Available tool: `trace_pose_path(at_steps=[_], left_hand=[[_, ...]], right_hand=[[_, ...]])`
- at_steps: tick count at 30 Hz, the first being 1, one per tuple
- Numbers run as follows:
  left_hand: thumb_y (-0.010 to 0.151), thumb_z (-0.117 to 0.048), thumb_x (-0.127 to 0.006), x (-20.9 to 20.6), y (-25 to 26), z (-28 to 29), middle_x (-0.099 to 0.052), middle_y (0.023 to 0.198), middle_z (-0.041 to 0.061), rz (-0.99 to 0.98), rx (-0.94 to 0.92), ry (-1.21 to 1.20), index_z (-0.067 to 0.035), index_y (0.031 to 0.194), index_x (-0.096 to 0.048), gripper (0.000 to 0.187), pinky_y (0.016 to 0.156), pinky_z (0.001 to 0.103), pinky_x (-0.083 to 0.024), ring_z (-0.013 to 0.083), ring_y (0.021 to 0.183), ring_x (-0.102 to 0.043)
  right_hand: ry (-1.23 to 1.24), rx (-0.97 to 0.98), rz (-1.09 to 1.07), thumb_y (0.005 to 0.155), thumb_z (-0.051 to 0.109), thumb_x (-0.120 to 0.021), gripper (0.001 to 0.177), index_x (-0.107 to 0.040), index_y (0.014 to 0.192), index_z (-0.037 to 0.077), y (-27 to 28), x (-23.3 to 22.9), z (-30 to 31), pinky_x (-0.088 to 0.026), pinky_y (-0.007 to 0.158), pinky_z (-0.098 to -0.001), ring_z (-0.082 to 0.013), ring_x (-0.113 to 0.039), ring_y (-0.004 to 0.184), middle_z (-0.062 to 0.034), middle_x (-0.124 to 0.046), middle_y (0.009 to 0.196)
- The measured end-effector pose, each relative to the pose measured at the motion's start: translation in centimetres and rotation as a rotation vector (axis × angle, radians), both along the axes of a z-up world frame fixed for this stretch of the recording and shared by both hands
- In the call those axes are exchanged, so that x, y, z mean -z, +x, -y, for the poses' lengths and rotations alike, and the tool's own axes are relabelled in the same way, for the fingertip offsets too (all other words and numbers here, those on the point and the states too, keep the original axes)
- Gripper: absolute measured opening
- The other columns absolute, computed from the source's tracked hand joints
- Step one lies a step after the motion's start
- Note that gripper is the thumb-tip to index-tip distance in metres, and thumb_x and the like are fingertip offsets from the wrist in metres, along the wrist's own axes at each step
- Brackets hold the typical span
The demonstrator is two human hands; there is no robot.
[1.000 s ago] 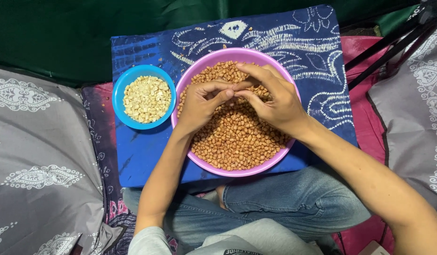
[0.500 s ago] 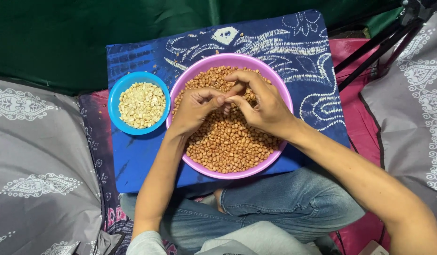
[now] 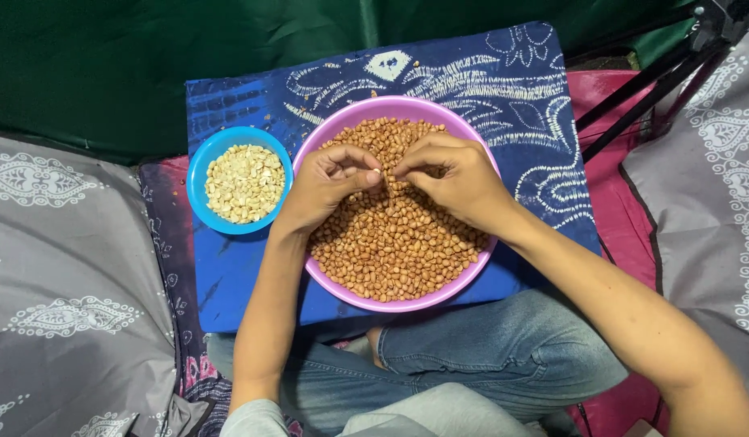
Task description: Manually sorting nuts from a large pink bowl into a smaller blue bowl while sitting on the floor.
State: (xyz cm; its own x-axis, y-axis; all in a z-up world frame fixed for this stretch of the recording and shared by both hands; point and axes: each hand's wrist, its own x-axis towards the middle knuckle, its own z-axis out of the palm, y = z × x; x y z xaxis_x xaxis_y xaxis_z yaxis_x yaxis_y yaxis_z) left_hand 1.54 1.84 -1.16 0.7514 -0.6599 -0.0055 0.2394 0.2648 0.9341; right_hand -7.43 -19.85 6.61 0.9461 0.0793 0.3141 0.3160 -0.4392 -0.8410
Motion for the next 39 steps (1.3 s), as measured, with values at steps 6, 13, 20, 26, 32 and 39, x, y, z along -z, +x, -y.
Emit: trace_pose_path(at_steps=[6,13,20,26,32,39], left_hand=[[0.088,0.004,-0.079,-1.2,-0.1,0.2,-0.071,0.092,0.013,0.063,0.002,0.032,0.007,0.107,-0.070,0.021,0.082,0.029,-0.064,0.0176,0.088,-0.075],[0.089,0.004,-0.078,-0.9,-0.3,0.5,-0.071,0.093,0.011,0.129,0.042,0.088,0.005,0.109,-0.071,0.021,0.086,0.030,-0.063,0.0166,0.090,-0.073],[0.092,0.000,-0.076,-1.5,-0.8,1.2,-0.073,0.092,0.013,0.188,0.024,0.077,0.003,0.109,-0.073,0.017,0.084,0.030,-0.062,0.0160,0.088,-0.073],[0.097,-0.006,-0.074,-0.5,-0.7,1.1,-0.075,0.097,0.011,0.240,-0.003,0.076,-0.002,0.102,-0.078,0.008,0.085,0.030,-0.059,0.0124,0.092,-0.069],[0.091,-0.003,-0.079,-1.1,-0.8,1.2,-0.075,0.100,0.011,0.105,-0.041,0.006,0.001,0.112,-0.073,0.022,0.087,0.028,-0.061,0.0143,0.092,-0.073],[0.088,0.004,-0.080,-1.4,-0.9,1.3,-0.075,0.105,0.017,0.049,-0.067,-0.060,0.005,0.123,-0.062,0.040,0.088,0.029,-0.062,0.0184,0.095,-0.076]], right_hand=[[-0.187,-0.094,-0.281,0.086,-0.012,-0.068,0.022,-0.079,0.101,0.000,-0.4,-1.0,-0.4,-0.058,0.091,-0.0460,-0.0357,-0.074,0.091,-0.0218,-0.077,0.094],[-0.202,-0.101,-0.210,0.081,-0.006,-0.075,0.023,-0.075,0.103,0.002,-0.2,-0.1,0.0,-0.061,0.076,-0.0419,-0.0319,-0.073,0.089,-0.0166,-0.073,0.094],[0.108,0.008,-0.080,0.085,-0.007,-0.078,0.036,-0.067,0.119,0.003,-0.3,-0.6,-0.9,-0.063,0.082,-0.0328,-0.0247,-0.070,0.103,-0.0125,-0.070,0.108],[-0.009,-0.026,0.169,0.089,-0.006,-0.074,0.032,-0.072,0.118,0.007,-0.2,0.0,-1.2,-0.060,0.086,-0.0396,-0.0288,-0.071,0.103,-0.0117,-0.073,0.107],[-0.064,-0.007,0.306,0.091,-0.006,-0.073,0.034,-0.072,0.122,0.007,-0.1,0.6,-1.5,-0.058,0.089,-0.0400,-0.0271,-0.070,0.099,-0.0119,-0.076,0.104],[-0.058,0.006,0.305,0.090,-0.007,-0.074,0.036,-0.070,0.124,0.005,-0.2,0.1,-1.6,-0.058,0.086,-0.0419,-0.0290,-0.072,0.095,-0.0131,-0.077,0.103]])
